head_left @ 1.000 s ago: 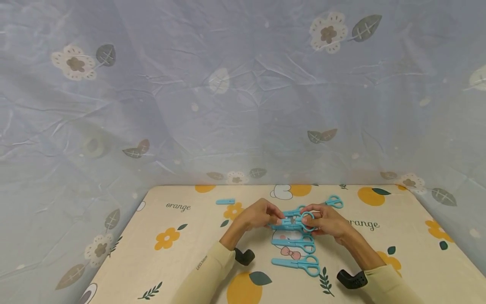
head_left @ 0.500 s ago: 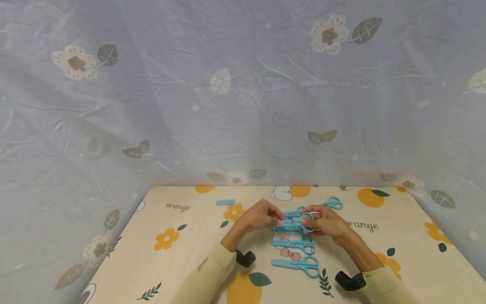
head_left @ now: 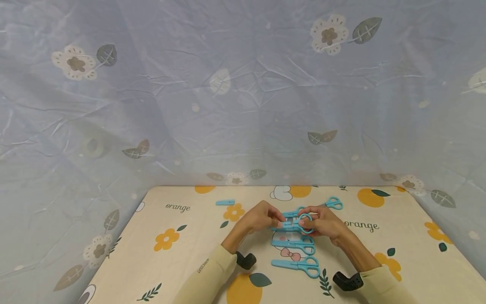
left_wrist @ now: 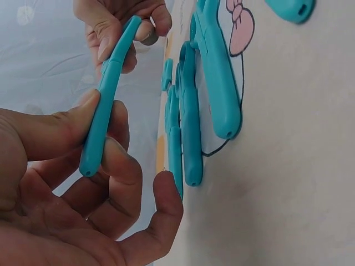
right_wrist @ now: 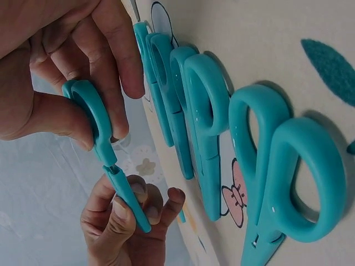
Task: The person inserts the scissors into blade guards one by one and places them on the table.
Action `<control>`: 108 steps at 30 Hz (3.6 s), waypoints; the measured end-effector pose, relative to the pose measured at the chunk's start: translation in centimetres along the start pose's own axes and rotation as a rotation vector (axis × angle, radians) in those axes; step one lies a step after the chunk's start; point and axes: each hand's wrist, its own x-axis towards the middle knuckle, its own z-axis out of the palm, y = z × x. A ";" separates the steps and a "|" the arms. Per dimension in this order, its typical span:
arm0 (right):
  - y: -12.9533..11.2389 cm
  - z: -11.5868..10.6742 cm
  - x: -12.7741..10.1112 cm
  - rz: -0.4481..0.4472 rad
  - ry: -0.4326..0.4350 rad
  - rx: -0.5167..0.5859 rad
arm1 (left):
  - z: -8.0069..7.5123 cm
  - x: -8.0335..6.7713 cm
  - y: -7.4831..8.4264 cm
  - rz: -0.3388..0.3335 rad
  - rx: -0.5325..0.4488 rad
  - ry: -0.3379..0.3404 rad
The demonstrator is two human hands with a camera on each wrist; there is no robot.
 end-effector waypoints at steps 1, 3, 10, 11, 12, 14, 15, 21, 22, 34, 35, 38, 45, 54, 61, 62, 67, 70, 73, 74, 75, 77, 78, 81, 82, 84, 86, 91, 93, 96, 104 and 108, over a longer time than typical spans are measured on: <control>0.0 0.0 0.0 -0.007 -0.003 0.002 | 0.0 0.0 0.0 -0.003 -0.007 0.002; 0.0 0.0 0.1 -0.016 -0.007 0.004 | 0.0 0.0 0.0 -0.010 -0.014 0.003; -0.1 0.2 -0.1 -0.006 -0.004 0.003 | 0.5 0.3 -0.2 0.020 0.010 0.028; 0.0 0.3 -0.1 0.000 -0.002 0.002 | 0.6 0.2 -0.1 0.027 0.011 0.029; 0.0 0.3 -0.2 0.004 0.000 0.002 | 0.6 0.2 -0.1 0.030 0.008 0.028; 0.1 0.4 -0.2 0.011 0.006 0.000 | 0.7 0.2 0.0 0.029 -0.001 0.028; 0.1 0.5 -0.2 0.013 0.008 0.000 | 0.7 0.2 0.1 0.028 -0.003 0.027; 0.0 0.4 -0.1 0.014 -0.004 0.018 | 0.7 0.2 0.3 0.007 -0.002 0.027; 0.0 0.3 -0.1 0.016 -0.013 0.023 | 0.7 0.2 0.3 0.002 0.005 0.026; -0.1 -0.3 1.5 0.074 -0.012 0.019 | -0.6 1.1 -0.1 -0.054 0.069 0.031; -0.2 -0.4 1.7 0.077 -0.012 0.019 | -0.7 1.2 -0.1 -0.055 0.068 0.036; -0.1 -0.7 2.0 0.080 -0.022 0.013 | -0.8 1.4 -0.4 -0.063 0.061 0.049; -0.1 -1.6 2.8 0.125 0.006 0.036 | -1.4 1.9 -1.2 -0.085 0.060 0.104; -0.1 -2.8 4.1 0.116 0.026 0.037 | -2.4 3.0 -1.4 -0.111 0.115 0.158; -0.6 -3.0 5.1 0.126 0.086 -0.035 | -2.7 4.5 -1.4 -0.122 0.219 0.213; -0.6 -3.0 5.3 0.127 0.101 -0.055 | -2.7 4.7 -1.5 -0.122 0.230 0.220; -0.5 -3.2 6.1 0.132 0.138 -0.103 | -2.4 5.8 -1.8 -0.132 0.272 0.270; -0.3 -3.3 6.5 0.126 0.143 -0.101 | -2.2 6.3 -1.8 -0.143 0.280 0.296; -0.1 -3.4 6.8 0.112 0.146 -0.096 | -2.1 6.6 -1.8 -0.146 0.292 0.312; 0.0 -3.5 6.9 0.108 0.147 -0.092 | -2.1 6.7 -1.8 -0.143 0.296 0.315; 0.1 -3.5 7.1 0.105 0.151 -0.090 | -2.1 6.8 -1.8 -0.143 0.301 0.317; 0.1 -3.6 7.3 0.099 0.160 -0.091 | -2.2 7.1 -1.9 -0.140 0.316 0.323; 0.1 -3.6 7.4 0.098 0.165 -0.091 | -2.2 7.3 -2.0 -0.140 0.323 0.325; 0.2 -3.6 7.7 0.095 0.175 -0.105 | -2.2 7.6 -2.3 -0.143 0.343 0.328; 0.2 -3.5 7.8 0.092 0.174 -0.111 | -2.2 7.6 -2.3 -0.144 0.344 0.328; 0.2 -3.5 7.9 0.097 0.180 -0.105 | -2.1 7.7 -2.5 -0.140 0.344 0.323; 0.2 -3.6 7.9 0.094 0.181 -0.106 | -2.1 7.6 -2.5 -0.133 0.340 0.319; 0.3 -3.7 8.0 0.090 0.187 -0.106 | -2.3 7.5 -2.7 -0.118 0.323 0.309; 0.5 -3.7 7.9 0.081 0.179 -0.113 | -2.3 7.5 -2.8 -0.116 0.323 0.300; 0.8 -4.0 7.8 0.064 0.168 -0.132 | -2.5 7.4 -3.0 -0.112 0.325 0.276; 1.4 -4.7 7.4 0.059 0.177 -0.160 | -3.2 6.9 -3.6 -0.058 0.287 0.228; 1.5 -5.1 6.8 0.050 0.178 -0.160 | -3.5 6.4 -3.8 -0.033 0.275 0.194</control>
